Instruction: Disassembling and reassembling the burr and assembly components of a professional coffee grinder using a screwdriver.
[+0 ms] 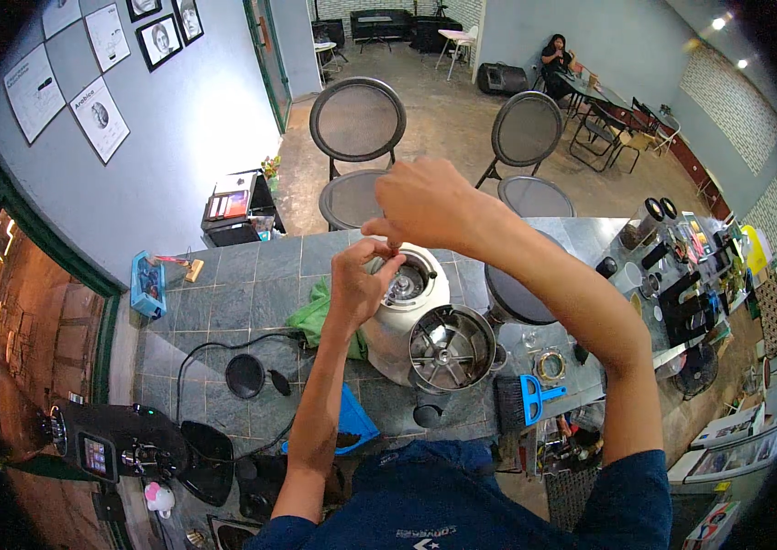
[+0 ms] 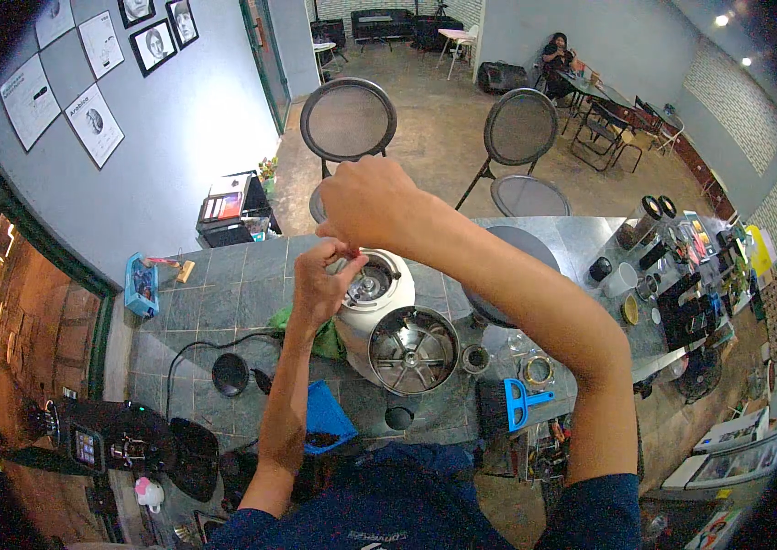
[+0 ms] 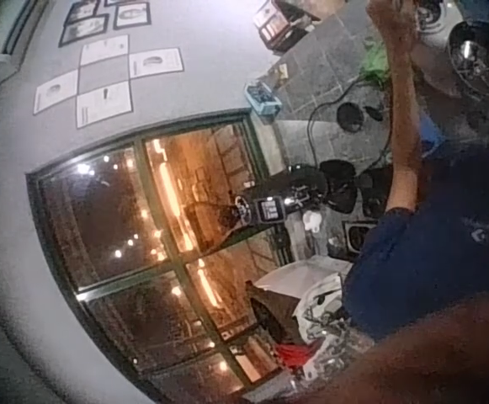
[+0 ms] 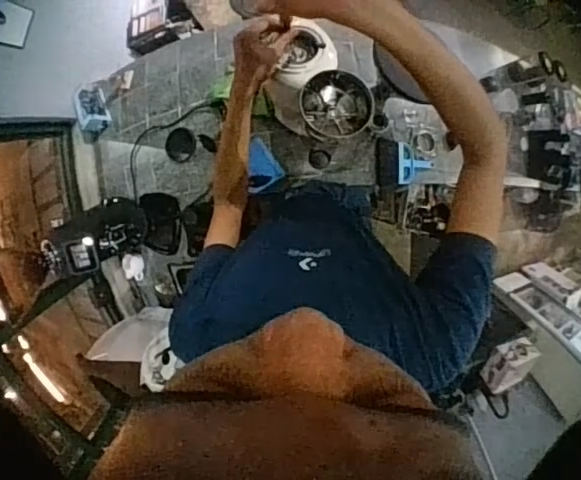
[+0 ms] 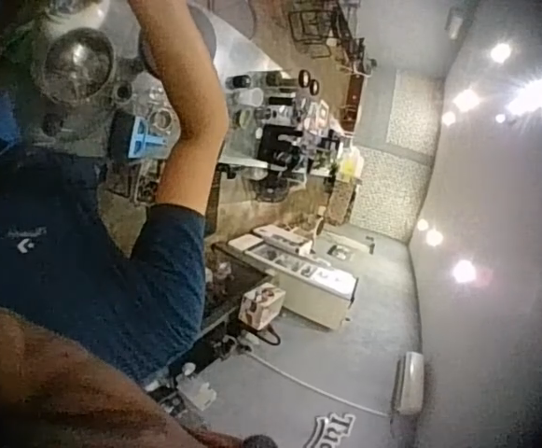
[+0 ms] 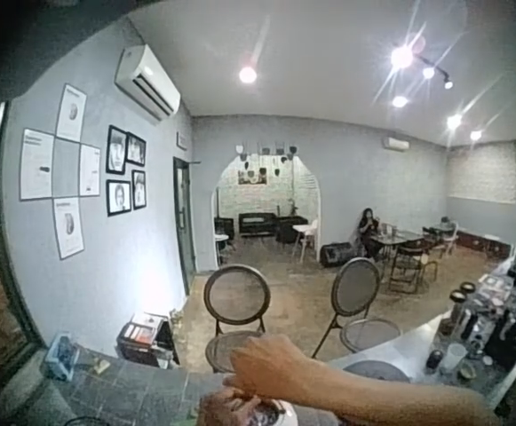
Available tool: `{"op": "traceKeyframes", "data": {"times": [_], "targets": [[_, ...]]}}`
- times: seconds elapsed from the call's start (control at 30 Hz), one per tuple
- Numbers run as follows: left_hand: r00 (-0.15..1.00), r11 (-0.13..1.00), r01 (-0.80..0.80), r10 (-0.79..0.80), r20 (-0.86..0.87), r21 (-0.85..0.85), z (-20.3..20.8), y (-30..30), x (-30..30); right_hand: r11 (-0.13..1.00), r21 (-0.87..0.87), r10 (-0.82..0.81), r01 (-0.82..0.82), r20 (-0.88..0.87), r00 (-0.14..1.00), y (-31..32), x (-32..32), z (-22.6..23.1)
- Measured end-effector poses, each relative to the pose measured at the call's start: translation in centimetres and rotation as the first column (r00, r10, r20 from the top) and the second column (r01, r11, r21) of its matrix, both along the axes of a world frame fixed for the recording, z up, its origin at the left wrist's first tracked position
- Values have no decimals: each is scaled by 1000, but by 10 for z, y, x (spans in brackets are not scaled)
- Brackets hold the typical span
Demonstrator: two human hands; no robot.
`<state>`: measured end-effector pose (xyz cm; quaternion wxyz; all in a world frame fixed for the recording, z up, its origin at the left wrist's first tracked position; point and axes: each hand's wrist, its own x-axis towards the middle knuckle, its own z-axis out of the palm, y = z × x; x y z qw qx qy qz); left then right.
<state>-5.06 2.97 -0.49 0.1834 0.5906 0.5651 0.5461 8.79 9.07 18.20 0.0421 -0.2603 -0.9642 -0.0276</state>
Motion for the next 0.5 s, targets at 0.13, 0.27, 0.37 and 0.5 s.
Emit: {"op": "traceKeyframes", "data": {"times": [0.13,0.27,0.37,0.5], "targets": [[998,998,61,-61,-25,-10,13,-4,1,976,49,217,-211,-181,959,13,5,-17],[996,993,92,-91,-16,70,7,-4,1,992,50,123,-119,-79,989,1,3,-4],[997,998,70,-70,-41,0,16,-7,3,998,12,60,-61,49,997,2,3,-2],[996,995,87,-87,1,48,12,-6,3,981,99,171,-166,-46,984,5,3,-13]]}}
